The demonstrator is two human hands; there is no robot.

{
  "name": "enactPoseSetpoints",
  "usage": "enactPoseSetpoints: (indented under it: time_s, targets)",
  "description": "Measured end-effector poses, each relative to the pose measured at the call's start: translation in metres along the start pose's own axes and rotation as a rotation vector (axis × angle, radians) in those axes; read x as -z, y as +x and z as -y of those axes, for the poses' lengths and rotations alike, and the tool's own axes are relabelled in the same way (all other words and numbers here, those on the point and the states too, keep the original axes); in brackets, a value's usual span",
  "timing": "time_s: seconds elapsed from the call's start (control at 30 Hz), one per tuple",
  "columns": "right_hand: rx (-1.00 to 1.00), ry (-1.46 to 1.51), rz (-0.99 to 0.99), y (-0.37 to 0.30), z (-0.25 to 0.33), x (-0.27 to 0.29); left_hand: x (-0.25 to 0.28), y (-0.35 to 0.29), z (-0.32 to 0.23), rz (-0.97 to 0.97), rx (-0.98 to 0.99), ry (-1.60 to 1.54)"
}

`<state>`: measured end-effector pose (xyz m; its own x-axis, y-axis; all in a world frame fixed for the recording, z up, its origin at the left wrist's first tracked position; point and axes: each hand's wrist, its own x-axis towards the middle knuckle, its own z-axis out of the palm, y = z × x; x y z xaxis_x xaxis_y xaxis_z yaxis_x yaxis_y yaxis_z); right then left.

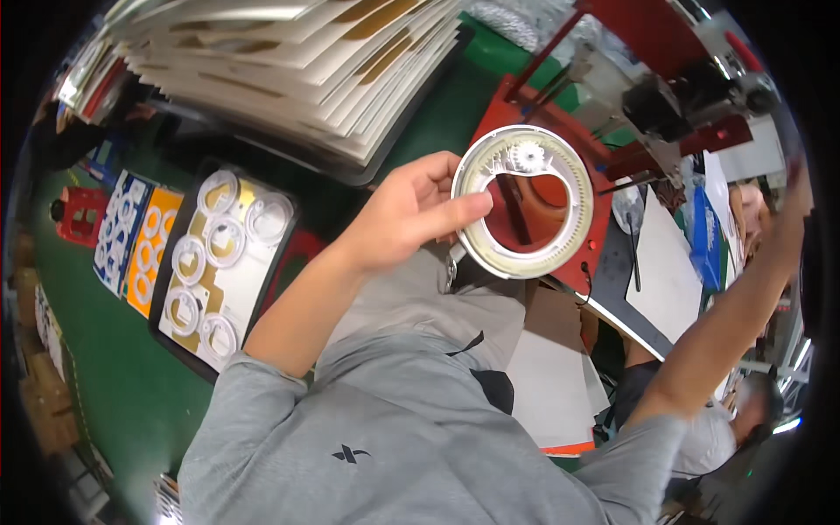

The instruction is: The worker applies adhesive to a plastic ring-shaped component using a brush and then utilizes a manual press machine to attach the ring onto a base part.

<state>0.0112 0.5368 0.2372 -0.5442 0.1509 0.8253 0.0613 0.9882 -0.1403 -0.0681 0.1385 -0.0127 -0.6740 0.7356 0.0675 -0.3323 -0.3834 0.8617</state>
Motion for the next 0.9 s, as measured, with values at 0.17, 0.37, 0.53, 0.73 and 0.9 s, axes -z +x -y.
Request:
enactPoseSetpoints:
  time_s: [0.17, 0.37, 0.53, 0.73, 0.9]
  targets:
    - [-0.456, 0.837, 0.649, -0.230, 0.107, -0.045, -0.011, -0.030, 0.036, -0.058, -0.090, -0.107]
    - [-1.099, 1.173, 0.271, -0.338, 0.094, -0.045, -0.024, -0.042, 0.077, 0.078, 0.131, -0.020]
    - [-1.262, 1.443, 0.139, -0.356, -0.076, 0.031, 0.081, -0.076, 0.083, -0.512, 0.123, 0.572]
    - [-1.525, 1.101, -0.132, -0.408, -0.310, 0.062, 0.285, -0.197, 0.090, -1.072, 0.404, 1.473]
    - [-1.506, 1.334, 0.000, -0.435, -0.411, 0.098, 0.307, -0.192, 0.118, -0.514, 0.458, 1.552]
